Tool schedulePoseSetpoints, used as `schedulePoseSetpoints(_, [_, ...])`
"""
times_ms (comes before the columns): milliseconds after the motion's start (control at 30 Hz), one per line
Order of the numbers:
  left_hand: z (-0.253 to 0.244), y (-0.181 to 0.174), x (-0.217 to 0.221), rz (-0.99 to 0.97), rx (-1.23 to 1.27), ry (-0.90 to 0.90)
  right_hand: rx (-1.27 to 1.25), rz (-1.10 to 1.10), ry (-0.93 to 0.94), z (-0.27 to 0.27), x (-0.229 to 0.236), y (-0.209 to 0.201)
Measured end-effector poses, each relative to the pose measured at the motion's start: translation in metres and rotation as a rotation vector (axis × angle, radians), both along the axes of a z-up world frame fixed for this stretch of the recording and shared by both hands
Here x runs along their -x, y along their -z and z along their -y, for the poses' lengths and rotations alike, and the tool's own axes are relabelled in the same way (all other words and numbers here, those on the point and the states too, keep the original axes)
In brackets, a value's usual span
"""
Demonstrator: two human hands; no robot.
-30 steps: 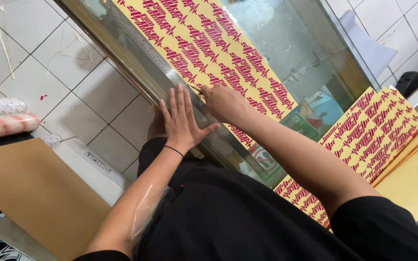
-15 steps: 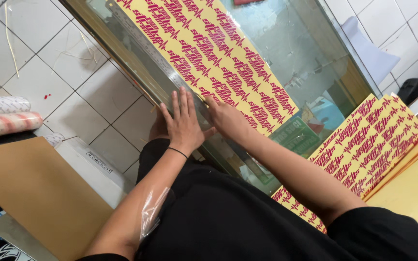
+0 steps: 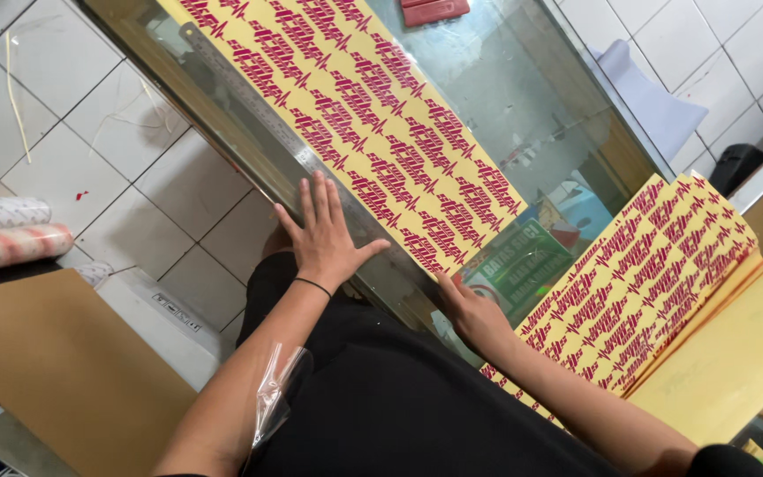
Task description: The person cuts a sheet of yellow stickers with red text into smaller sections using a utility knife and a metal ruler on a glass table. They align the ruler, score the material, and then separate the cut pieces.
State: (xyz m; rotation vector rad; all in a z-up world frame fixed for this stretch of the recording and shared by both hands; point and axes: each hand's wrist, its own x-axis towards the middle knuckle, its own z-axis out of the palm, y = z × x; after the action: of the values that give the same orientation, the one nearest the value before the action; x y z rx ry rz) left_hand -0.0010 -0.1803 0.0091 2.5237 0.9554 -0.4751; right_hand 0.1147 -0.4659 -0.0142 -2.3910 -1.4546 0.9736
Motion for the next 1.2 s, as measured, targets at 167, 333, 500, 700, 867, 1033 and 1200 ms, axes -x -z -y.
schedulePoseSetpoints(167, [0.003,0.003,0.002,0.020,-0.056,0.017,0.130,-0.049,0.134,0.068,0.014,-0.029])
schedulePoseSetpoints(333, [0.006,0.005,0.013,0.138,-0.084,0.022,0.105,0.054,0.181,0.093,0.025,-0.009])
schedulePoseSetpoints(500, [0.005,0.010,0.021,0.248,-0.074,0.005,0.025,0.068,0.503,0.058,0.038,-0.017])
schedulePoseSetpoints(700, [0.027,0.011,-0.005,0.235,-0.075,0.108,-0.338,0.151,0.764,0.003,0.050,0.015])
schedulePoseSetpoints(867, [0.026,0.034,-0.004,0.292,-0.153,0.154,-0.424,0.379,0.781,-0.044,0.049,0.016])
schedulePoseSetpoints(1033, [0.013,0.058,0.004,0.386,-0.231,0.197,-0.493,0.378,0.807,-0.059,0.036,0.026])
schedulePoseSetpoints(1200, [-0.025,0.063,0.006,0.506,-0.111,0.136,-0.507,0.343,0.792,-0.061,0.020,0.056])
